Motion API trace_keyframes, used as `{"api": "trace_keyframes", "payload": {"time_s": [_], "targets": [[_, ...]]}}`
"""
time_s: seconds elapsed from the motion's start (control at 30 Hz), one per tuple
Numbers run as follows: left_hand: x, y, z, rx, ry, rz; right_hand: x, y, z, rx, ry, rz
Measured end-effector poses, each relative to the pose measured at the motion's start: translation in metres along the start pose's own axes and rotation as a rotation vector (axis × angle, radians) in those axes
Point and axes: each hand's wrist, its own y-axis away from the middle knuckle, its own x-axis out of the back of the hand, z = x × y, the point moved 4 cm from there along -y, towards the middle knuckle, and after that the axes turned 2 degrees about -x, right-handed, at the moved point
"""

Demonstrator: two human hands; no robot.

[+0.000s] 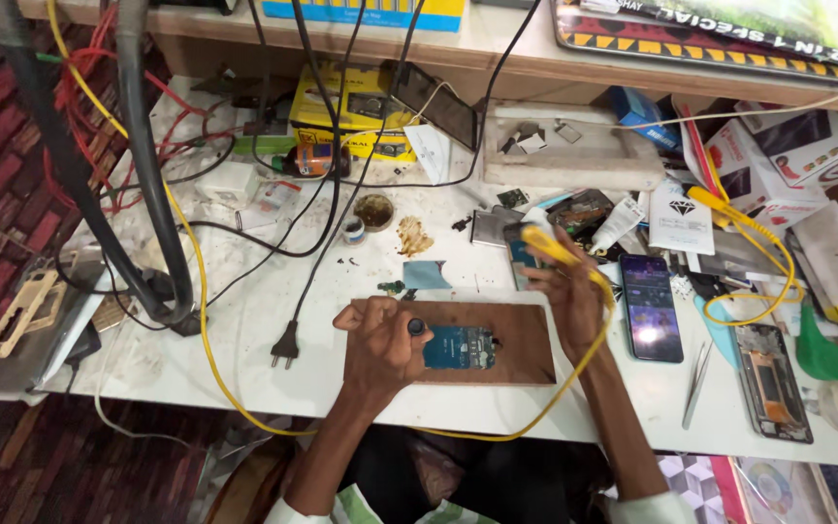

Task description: The person uses a soldering iron to work on a small blue circuit board placed on a wooden block. They repeatedly apply the iron to various points on the board while holding it steady with their left hand.

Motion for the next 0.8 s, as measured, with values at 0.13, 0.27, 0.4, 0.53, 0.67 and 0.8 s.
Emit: {"api": "trace_keyframes", "payload": {"time_s": [0.13, 0.27, 0.4, 0.53, 0.67, 0.8], "targets": [[-0.001, 0.003, 0.0, 0.007, 0.026, -0.004, 0.019, 0.069, -0.017, 0.145, 0.0, 0.238], [-0.005, 0.007, -0.006, 0.063, 0.068, 0.001, 0.027, 0.141, -0.022, 0.291, 0.102, 0.519], [-0.008, 0.009, -0.007, 0.053, 0.043, -0.028, 0.018, 0.184, -0.016, 0.335, -0.057, 0.643], [-0.007, 0.008, -0.005, 0.063, 0.008, -0.012, 0.013, 0.195, 0.001, 0.261, -0.109, 0.897], [-0.002, 0.007, -0.001, 0.065, -0.065, -0.007, 0.011, 0.184, 0.005, 0.353, -0.02, 0.902], [-0.005, 0.004, -0.002, 0.052, 0.043, -0.02, 0.008, 0.175, 0.007, 0.34, 0.059, 0.942]]}}
